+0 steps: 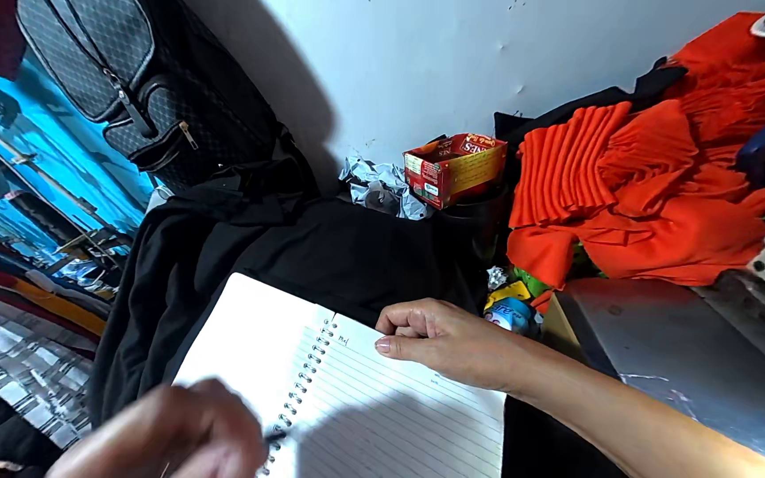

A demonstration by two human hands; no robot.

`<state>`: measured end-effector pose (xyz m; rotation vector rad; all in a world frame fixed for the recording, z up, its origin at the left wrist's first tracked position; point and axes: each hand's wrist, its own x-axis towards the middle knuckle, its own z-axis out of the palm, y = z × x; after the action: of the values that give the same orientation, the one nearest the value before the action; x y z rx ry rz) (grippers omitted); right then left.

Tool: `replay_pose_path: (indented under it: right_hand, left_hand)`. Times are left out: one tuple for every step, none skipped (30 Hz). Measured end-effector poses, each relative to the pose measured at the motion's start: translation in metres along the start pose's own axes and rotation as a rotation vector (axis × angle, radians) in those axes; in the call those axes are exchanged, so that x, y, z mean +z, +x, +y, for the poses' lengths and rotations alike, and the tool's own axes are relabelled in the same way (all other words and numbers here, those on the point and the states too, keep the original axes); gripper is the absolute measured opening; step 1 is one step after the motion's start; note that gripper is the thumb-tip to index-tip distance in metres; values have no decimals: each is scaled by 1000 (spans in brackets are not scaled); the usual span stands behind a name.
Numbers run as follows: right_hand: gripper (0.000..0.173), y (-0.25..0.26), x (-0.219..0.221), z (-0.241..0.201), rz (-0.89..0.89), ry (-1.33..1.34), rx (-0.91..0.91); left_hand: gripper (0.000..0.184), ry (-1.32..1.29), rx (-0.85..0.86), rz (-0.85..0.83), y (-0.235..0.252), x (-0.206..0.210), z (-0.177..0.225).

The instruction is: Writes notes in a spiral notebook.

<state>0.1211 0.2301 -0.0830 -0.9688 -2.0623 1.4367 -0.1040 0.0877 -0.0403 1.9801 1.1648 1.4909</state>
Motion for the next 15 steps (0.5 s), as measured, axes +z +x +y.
replay_pose_path:
  right_hand:
    - [16,0,0,0,2,-5,-9]
    - [16,0,0,0,7,-14,-17]
    - [15,0,1,0,17,-25,-23]
    - [14,0,2,0,30,-34,-28]
    - [14,0,2,0,41,-40,-30]
    - [13,-1,3,0,46,-44,-23]
    - [13,-2,3,-1,49,-44,-7]
    - [13,-2,3,-2,48,-39,5]
    - [14,-2,3,-2,43,-38,9]
    - [13,-2,2,-1,36,-30,4]
    - [12,-2,1,0,33,-26,-7]
    - [12,-2,2,1,40,-26,-13]
    - [12,-1,2,2,51,-35,-13]
    - [12,-1,3,2,60,-41,-15]
    - [12,0,3,3,69,-37,-19]
  left_hand:
    - [3,-40,-28,31,11,1,-17]
    - [3,-87,-57,58,19,4,-28]
    - [7,-116,-76,78,26,6,-35]
    - [10,-131,-92,91,31,10,-38]
    - [12,-138,-108,97,36,15,-38]
    - [13,-138,-113,103,40,20,-37]
    - [15,-132,-106,105,45,26,-36]
    - [16,-119,-85,88,49,31,-34]
    - [18,-96,-52,61,54,35,-32]
    - [20,-67,-17,28,58,39,-30]
    - [21,-35,14,-7,62,43,-30]
    - [21,-12,46,-38,65,46,-33]
    - [22,-7,77,-64,68,49,-40]
    - [22,-18,107,-91,70,51,-52]
    - [22,-49,120,-119,70,52,-65]
